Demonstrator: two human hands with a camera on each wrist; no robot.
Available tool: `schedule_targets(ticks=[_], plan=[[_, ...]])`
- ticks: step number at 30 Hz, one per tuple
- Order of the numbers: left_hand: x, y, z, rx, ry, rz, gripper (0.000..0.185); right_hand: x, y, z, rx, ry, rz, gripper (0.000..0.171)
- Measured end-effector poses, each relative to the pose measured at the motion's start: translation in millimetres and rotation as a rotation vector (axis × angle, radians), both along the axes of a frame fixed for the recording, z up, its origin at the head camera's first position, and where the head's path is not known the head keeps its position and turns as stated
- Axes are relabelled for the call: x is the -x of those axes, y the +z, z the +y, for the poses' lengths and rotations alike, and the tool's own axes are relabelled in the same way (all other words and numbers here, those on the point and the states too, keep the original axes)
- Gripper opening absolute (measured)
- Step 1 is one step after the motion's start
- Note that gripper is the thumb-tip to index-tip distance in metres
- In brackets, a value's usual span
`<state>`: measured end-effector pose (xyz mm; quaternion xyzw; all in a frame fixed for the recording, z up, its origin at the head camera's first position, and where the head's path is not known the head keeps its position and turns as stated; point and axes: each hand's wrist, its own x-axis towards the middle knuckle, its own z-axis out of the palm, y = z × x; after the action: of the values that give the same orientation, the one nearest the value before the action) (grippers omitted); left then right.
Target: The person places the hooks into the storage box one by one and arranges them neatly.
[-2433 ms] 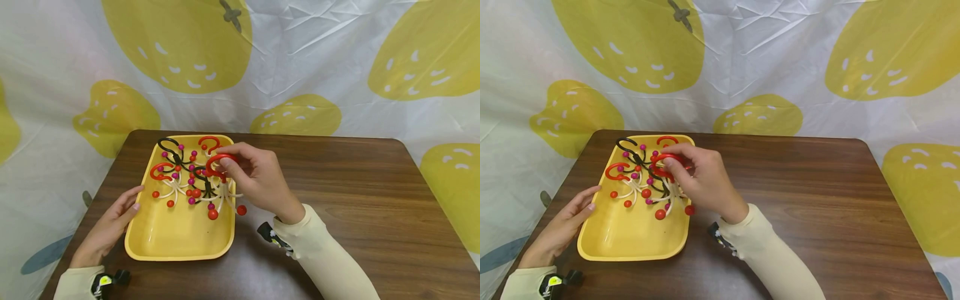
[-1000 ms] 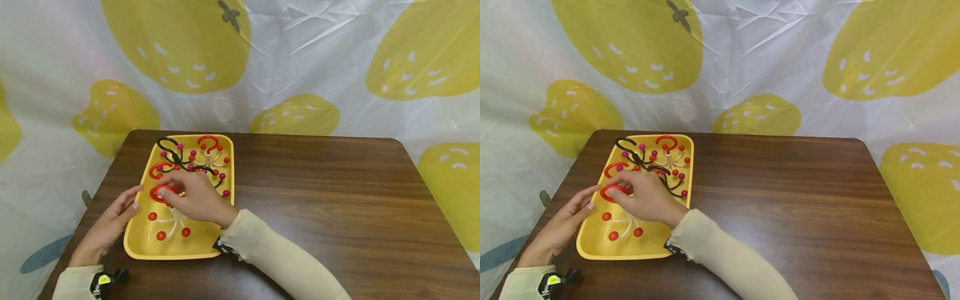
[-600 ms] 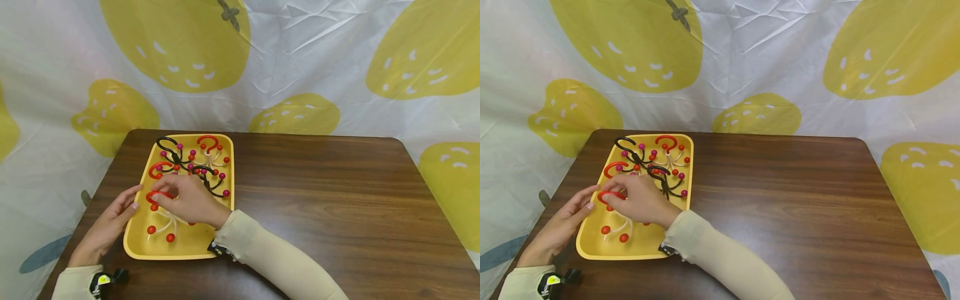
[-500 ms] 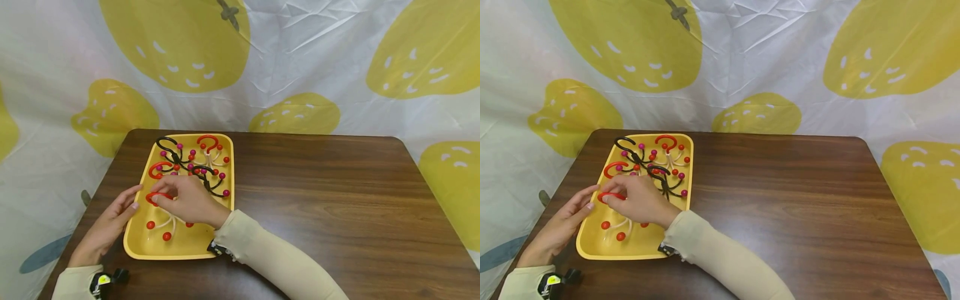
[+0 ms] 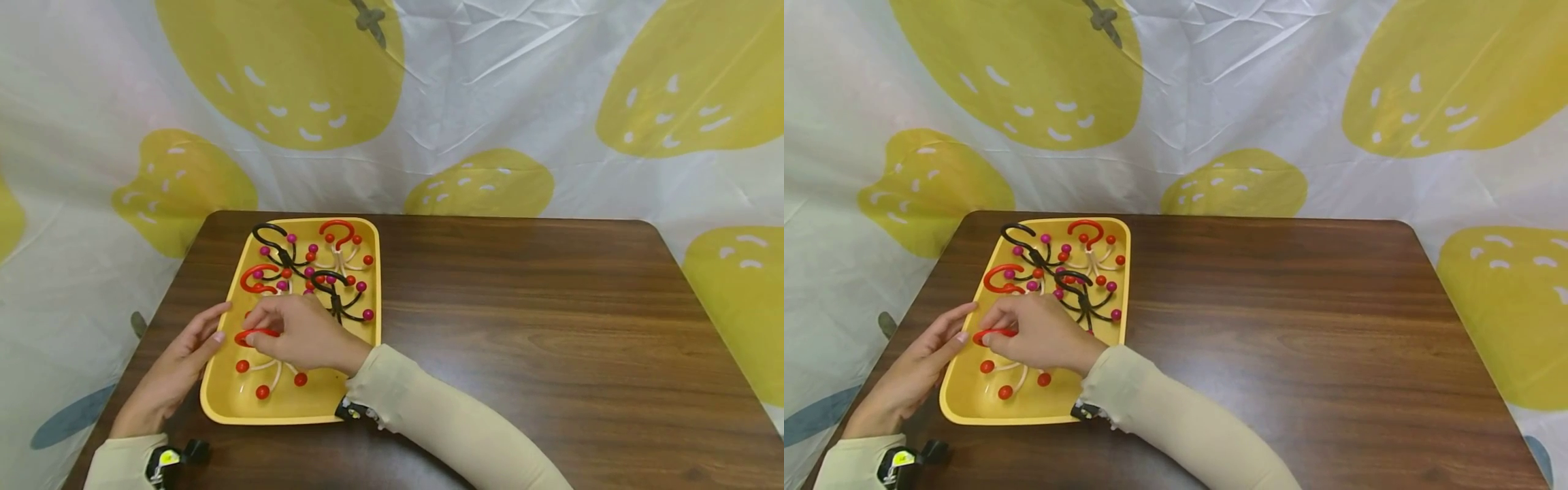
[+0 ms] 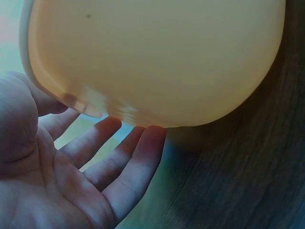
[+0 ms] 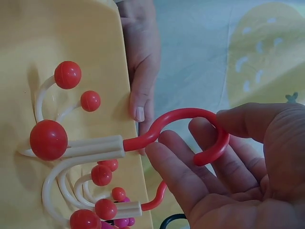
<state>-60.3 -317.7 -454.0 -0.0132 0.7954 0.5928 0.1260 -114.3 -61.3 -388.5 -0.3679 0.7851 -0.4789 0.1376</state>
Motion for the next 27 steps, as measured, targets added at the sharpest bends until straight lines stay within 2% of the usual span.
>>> schedule_targets(ticks=[7,19,24,27], plan=[[-0.3,0.2,0,0.019,-0.005,0.009,0.063,-0.9,2.4,0,-0.019,-0.014,-0.014,0.013],[5.4,8.1,0,0.188,-0.013,0.015,0.064,0.3,9.1,4,-0.002,-0.020,0.000,0.020],[9.1,18.0,3,0.317,-0.040,0.057,0.061,0.8,17.2,14,0.063,-0.018,-0.019,0.019],[10.4,30.5,6,0.400,-0.028,0.079,0.061,0.8,24.5,26,0.102,-0.026,-0.011,0.019]])
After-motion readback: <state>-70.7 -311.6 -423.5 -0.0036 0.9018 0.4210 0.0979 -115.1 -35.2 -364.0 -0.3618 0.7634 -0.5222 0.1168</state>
